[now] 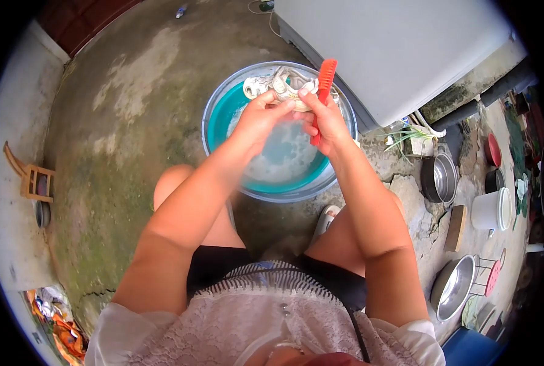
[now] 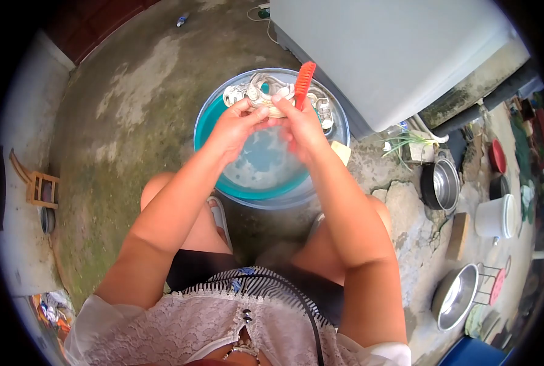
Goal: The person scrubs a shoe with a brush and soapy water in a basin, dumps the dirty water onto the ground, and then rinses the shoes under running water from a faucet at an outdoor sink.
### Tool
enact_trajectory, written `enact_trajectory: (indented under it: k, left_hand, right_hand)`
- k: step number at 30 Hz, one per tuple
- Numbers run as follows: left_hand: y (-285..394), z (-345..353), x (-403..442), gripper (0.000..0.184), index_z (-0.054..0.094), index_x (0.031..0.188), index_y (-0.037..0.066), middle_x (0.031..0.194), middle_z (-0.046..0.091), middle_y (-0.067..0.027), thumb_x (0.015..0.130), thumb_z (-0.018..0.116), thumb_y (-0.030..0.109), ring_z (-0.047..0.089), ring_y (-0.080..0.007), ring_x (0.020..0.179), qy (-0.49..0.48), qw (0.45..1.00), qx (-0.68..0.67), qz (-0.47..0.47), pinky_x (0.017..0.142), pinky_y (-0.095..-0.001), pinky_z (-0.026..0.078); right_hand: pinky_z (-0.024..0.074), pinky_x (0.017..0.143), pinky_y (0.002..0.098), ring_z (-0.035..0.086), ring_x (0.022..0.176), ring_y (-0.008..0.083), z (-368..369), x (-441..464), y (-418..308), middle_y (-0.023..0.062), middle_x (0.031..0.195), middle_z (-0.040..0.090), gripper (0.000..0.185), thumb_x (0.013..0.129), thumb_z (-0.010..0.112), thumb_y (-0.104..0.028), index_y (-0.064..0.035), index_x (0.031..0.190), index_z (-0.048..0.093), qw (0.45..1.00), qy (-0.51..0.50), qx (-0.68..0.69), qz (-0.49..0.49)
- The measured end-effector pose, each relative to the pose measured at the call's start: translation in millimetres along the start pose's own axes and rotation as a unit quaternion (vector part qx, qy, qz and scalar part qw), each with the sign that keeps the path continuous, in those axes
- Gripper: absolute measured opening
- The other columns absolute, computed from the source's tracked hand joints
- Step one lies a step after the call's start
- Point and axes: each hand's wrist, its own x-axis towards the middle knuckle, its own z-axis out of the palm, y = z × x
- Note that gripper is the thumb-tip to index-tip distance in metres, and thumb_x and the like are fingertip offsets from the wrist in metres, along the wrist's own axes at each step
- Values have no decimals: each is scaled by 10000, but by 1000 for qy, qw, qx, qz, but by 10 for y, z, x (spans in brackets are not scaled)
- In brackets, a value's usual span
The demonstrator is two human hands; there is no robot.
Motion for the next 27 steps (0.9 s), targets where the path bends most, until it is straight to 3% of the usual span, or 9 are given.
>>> enact_trajectory:
  k: [5, 8, 11, 13, 16, 18, 22, 25, 27]
  left_hand:
    - [363, -105, -113, 283, 669, 1170, 52, 1026, 686, -47, 930, 744, 183, 664, -129, 898, -33, 992, 50, -109, 783, -294, 571]
    - [371, -216, -31, 315, 684, 1150, 36, 992, 696, -36, 898, 778, 201, 673, -115, 846, 139, 925, 327, 133, 711, -286, 566]
    - [285, -53, -59, 363, 676, 1125, 21, 974, 704, -76, 835, 809, 193, 675, -189, 894, 82, 841, 420, 331, 804, -327, 555]
    - [189, 20, -88, 356, 671, 1087, 35, 939, 690, -104, 801, 823, 182, 659, -255, 936, 55, 790, 502, 346, 857, -366, 539]
    - [253, 44, -93, 379, 659, 1093, 34, 911, 677, -91, 793, 832, 190, 663, -267, 897, 38, 799, 557, 226, 808, -374, 543]
    - [254, 37, -58, 373, 657, 1099, 34, 887, 676, -71, 803, 828, 184, 666, -233, 852, 85, 828, 503, 234, 769, -355, 541]
    - [271, -114, 115, 343, 657, 1115, 21, 872, 679, -34, 835, 805, 155, 659, -153, 790, 108, 929, 308, 177, 721, -305, 534]
    - [202, -183, 167, 350, 647, 1223, 12, 1015, 719, -58, 890, 728, 79, 682, -131, 905, 111, 934, 277, 195, 800, -286, 545]
    - [119, -157, 163, 362, 632, 1263, 4, 1074, 725, -78, 909, 691, 50, 688, -141, 957, 95, 936, 257, 221, 847, -289, 545]
  right_hand:
    - [380, 496, 226, 566, 658, 87, -143, 142, -65, 12, 940, 631, 483, 852, 794, -241, -92, 1233, 538, 988, 32, -114, -97]
    - [452, 574, 255, 567, 681, 94, -201, 179, -61, 4, 926, 635, 445, 853, 787, -212, -72, 1204, 552, 969, 52, -182, -161]
    - [490, 644, 278, 577, 709, 101, -161, 155, -15, 8, 904, 637, 416, 860, 777, -197, -65, 1190, 562, 952, 55, -247, -171]
    - [494, 649, 275, 587, 724, 97, -131, 160, 74, 14, 898, 641, 429, 864, 774, -207, -72, 1212, 563, 944, 14, -281, -171]
    - [497, 652, 281, 590, 723, 100, -85, 129, 163, 26, 894, 643, 466, 918, 729, -231, -89, 1321, 542, 949, -20, -283, -137]
    - [505, 675, 301, 596, 753, 109, -47, 92, 95, 34, 940, 647, 501, 961, 682, -240, -89, 1406, 509, 966, -30, -234, -101]
    - [512, 741, 368, 606, 812, 180, 19, -3, 150, 66, 962, 607, 546, 1015, 598, -233, -198, 1530, 421, 870, 34, -377, -316]
    - [514, 691, 397, 638, 833, 275, 214, -374, 123, 158, 932, 626, 504, 1010, 597, -175, -279, 1493, 496, 765, 40, -556, -323]
    - [509, 667, 409, 631, 767, 302, 258, -368, 104, 149, 872, 619, 491, 999, 610, -160, -274, 1469, 527, 750, 53, -582, -308]
